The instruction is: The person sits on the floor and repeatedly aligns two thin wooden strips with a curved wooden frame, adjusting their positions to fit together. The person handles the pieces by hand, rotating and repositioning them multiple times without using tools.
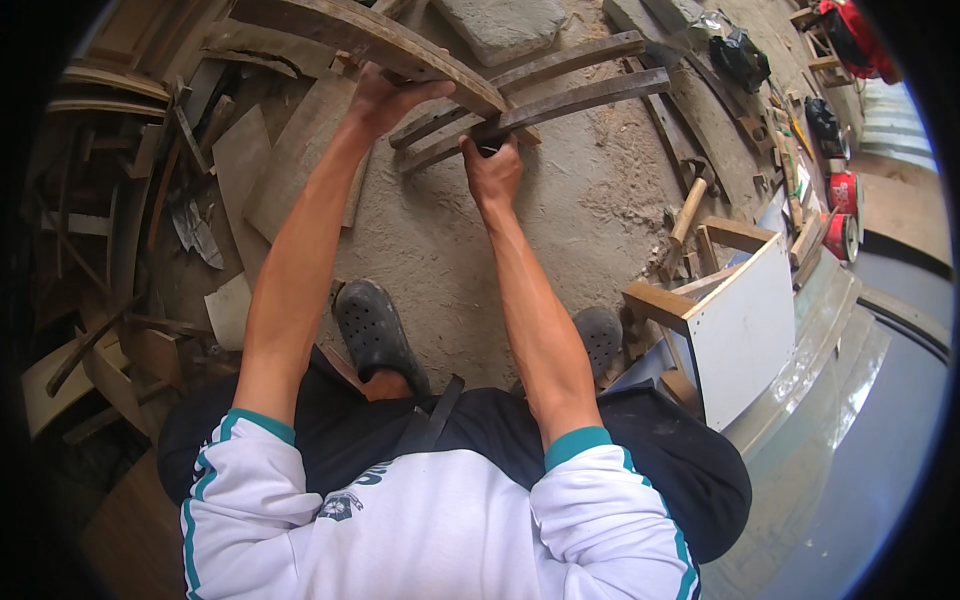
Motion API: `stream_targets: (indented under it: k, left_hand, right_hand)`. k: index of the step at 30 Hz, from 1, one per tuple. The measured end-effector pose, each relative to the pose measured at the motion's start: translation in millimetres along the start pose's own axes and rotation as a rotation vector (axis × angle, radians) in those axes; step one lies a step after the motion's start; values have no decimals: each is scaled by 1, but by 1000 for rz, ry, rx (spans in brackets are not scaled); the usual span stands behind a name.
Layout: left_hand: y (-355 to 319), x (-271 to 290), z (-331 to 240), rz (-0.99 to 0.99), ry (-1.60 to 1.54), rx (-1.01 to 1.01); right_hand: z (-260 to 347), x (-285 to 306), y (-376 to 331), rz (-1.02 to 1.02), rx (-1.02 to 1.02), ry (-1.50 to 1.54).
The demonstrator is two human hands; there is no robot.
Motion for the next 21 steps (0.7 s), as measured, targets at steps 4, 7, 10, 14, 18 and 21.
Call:
stream_targets:
  k: [4,7,10,14,18,21]
  left_hand:
    - [-1,0,-5,12,1,4]
    - [-2,2,-7,3,6,-3]
    - [-4,3,-13,13,-12,1]
    - [-6,6,-16,19,10,12]
    - [-8,1,-16,7,36,18]
    - [-8,-2,-7,32,-152,10]
  right_hand:
    - [2,1,1,21,-39,6]
    - [2,-1,2,30,-52,7]
    - [4,0,1,28,-56,-13]
    - [2,-4,2,56,-51,0]
    - [2,0,-4,72,-131,11]
    - [-4,0,5,76,-114,35]
Point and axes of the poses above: each hand's wrist, its own y-axis towards the middle knuckle, its own x-axis out of the back of the hand, z = x × y, the point moved 4 cm from there along y, towards the middle knuckle, and after that the axes turned 7 degrees about y, right-handed, at the moved point
